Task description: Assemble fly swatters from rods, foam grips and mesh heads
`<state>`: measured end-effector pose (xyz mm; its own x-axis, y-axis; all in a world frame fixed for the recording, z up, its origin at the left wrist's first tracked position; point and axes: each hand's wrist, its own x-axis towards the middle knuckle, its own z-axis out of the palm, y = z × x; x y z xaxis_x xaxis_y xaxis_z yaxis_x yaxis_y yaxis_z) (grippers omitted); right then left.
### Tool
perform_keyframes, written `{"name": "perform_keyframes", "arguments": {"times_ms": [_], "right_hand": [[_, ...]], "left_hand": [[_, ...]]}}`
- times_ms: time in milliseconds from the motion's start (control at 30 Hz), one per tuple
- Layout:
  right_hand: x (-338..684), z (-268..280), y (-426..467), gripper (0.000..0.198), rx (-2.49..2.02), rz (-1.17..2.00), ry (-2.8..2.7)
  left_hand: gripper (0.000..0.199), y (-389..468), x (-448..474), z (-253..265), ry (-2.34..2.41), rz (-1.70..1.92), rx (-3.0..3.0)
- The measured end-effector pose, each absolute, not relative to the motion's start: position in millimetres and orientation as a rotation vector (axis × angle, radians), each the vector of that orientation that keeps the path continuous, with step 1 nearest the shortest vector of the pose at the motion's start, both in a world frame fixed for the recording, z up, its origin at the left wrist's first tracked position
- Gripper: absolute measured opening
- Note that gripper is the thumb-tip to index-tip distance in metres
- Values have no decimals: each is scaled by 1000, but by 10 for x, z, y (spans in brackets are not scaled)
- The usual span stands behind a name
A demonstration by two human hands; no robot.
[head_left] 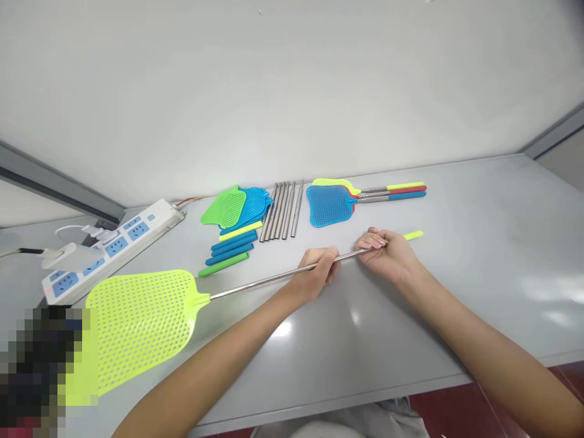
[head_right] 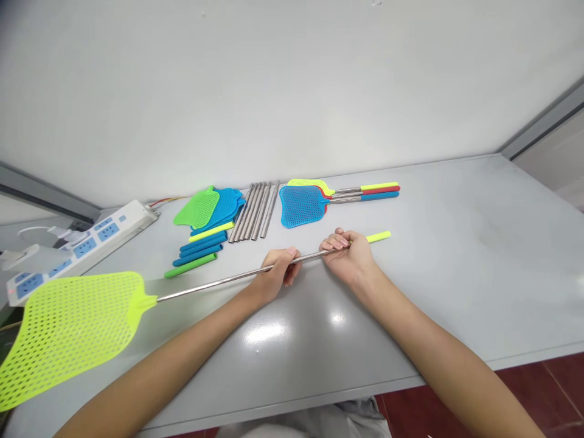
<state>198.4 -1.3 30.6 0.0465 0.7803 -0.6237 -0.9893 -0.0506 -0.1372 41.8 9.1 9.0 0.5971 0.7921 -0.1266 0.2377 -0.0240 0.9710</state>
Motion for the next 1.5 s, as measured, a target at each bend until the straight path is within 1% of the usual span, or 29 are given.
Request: {"name": "perform_keyframes", "arguments": {"times_ms": [533, 800, 1133, 1500], "right_hand": [[1990, 291, -16, 22, -667, 1496, 392], [1917, 317, -54, 22, -660, 1435, 397], [1915, 301, -59, 21, -684, 1463, 391], [1822, 302, -121, 19, -682, 1370, 371]], "left_hand": [[50, 70, 399, 97, 868, 540, 1520], [52, 72, 375, 87, 843, 496, 1555], [51, 66, 362, 97, 862, 477, 1572], [51, 82, 351, 124, 789, 402, 1593]]}}
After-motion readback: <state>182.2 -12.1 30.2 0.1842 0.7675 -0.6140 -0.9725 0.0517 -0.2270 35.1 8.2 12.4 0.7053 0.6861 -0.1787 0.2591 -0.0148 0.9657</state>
